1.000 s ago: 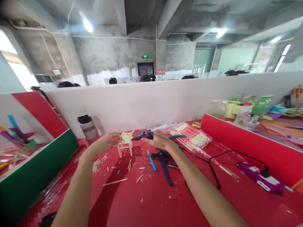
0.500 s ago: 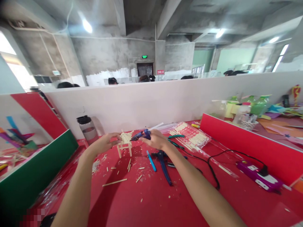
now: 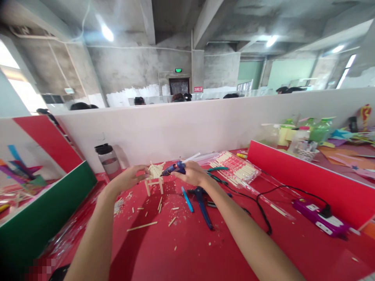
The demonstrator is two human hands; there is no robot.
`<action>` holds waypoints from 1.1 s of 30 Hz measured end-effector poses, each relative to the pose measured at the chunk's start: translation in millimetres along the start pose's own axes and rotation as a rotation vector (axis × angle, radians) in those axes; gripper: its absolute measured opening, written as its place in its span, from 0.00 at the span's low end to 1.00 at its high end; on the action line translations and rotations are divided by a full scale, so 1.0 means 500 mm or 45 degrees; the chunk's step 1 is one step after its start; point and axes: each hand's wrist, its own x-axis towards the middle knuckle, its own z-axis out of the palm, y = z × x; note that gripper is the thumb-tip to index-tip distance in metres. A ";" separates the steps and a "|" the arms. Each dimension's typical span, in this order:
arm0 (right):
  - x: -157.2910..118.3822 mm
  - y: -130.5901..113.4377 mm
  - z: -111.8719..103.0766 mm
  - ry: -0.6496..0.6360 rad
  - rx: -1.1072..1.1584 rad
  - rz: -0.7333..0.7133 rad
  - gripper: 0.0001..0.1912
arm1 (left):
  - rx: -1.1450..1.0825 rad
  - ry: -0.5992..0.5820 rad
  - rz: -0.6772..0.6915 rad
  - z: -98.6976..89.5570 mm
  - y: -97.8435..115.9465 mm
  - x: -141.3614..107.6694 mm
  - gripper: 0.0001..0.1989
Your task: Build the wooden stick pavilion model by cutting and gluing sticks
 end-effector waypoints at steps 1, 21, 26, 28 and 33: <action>-0.001 0.001 -0.004 0.003 0.013 -0.007 0.18 | 0.003 -0.001 -0.006 0.000 0.000 0.000 0.12; 0.001 -0.001 -0.009 0.027 0.087 0.010 0.16 | 0.002 -0.015 0.002 -0.002 0.002 -0.002 0.14; 0.000 -0.002 -0.016 -0.011 0.125 -0.035 0.15 | -0.005 -0.007 -0.003 0.000 -0.003 0.001 0.13; 0.000 -0.003 -0.019 -0.016 0.139 -0.039 0.15 | -0.008 -0.005 -0.004 0.000 -0.003 0.002 0.14; -0.001 -0.007 -0.019 -0.014 0.176 -0.027 0.17 | -0.003 -0.010 -0.019 -0.001 0.002 0.000 0.13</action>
